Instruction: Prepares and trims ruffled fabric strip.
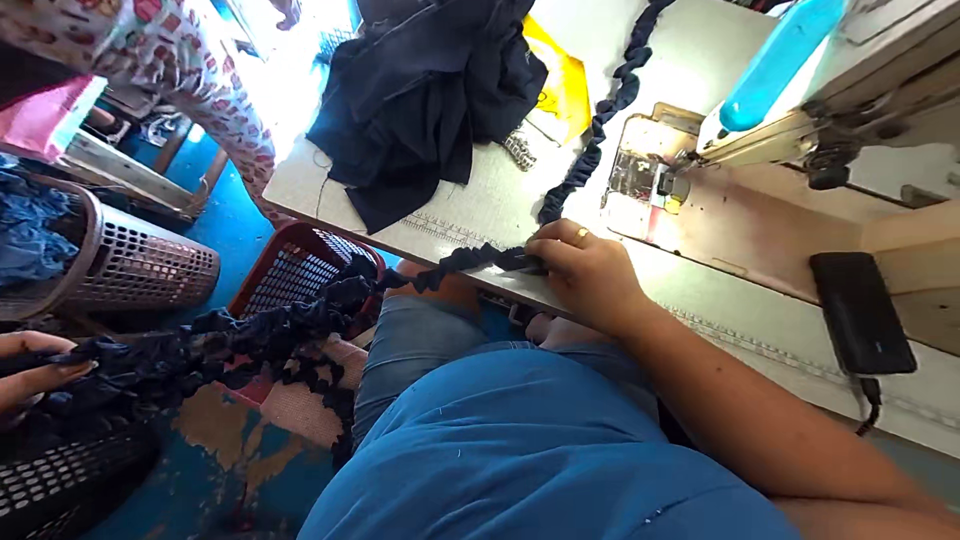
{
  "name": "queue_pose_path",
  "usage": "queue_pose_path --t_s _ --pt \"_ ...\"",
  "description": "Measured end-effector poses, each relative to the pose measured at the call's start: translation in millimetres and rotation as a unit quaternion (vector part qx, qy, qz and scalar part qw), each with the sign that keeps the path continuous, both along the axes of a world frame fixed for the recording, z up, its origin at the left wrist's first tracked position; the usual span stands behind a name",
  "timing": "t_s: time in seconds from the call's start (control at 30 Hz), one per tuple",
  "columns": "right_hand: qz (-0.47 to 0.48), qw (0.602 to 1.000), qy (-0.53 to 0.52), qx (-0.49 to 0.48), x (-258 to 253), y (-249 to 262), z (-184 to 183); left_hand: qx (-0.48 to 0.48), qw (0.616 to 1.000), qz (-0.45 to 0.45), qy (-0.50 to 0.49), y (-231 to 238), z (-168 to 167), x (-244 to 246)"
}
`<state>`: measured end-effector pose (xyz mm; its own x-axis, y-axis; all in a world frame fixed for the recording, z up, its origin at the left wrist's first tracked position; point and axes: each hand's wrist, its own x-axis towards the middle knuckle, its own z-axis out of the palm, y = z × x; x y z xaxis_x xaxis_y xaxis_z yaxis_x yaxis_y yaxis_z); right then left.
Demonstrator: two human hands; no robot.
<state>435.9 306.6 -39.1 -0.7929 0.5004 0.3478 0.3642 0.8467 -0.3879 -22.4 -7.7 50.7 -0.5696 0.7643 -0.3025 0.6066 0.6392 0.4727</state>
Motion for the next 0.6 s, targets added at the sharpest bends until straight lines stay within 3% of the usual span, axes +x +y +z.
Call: queue_pose_path --t_s 0.1,0.23,0.3,0.4,0.47,0.6 --pt "-0.015 1.0 0.003 0.006 5 -3 -1 -0.039 0.999 0.002 -0.028 6 -4 4" --pt "-0.033 0.999 -0.001 0.007 12 -11 -3 -0.046 0.992 0.081 -0.087 5 -36 0" --pt "-0.042 0.999 -0.002 0.005 12 -15 -3 -0.069 0.99 0.078 -0.094 10 -49 -8" --pt "-0.055 0.998 0.003 0.001 13 -19 -5 0.024 0.996 -0.014 -0.088 33 -59 -7" --pt "-0.058 0.998 0.005 0.003 13 -20 -6 0.085 0.992 -0.06 -0.07 70 -39 34" --pt "-0.066 0.998 0.012 0.006 13 -21 -6 0.182 0.954 -0.237 -0.003 149 -14 138"
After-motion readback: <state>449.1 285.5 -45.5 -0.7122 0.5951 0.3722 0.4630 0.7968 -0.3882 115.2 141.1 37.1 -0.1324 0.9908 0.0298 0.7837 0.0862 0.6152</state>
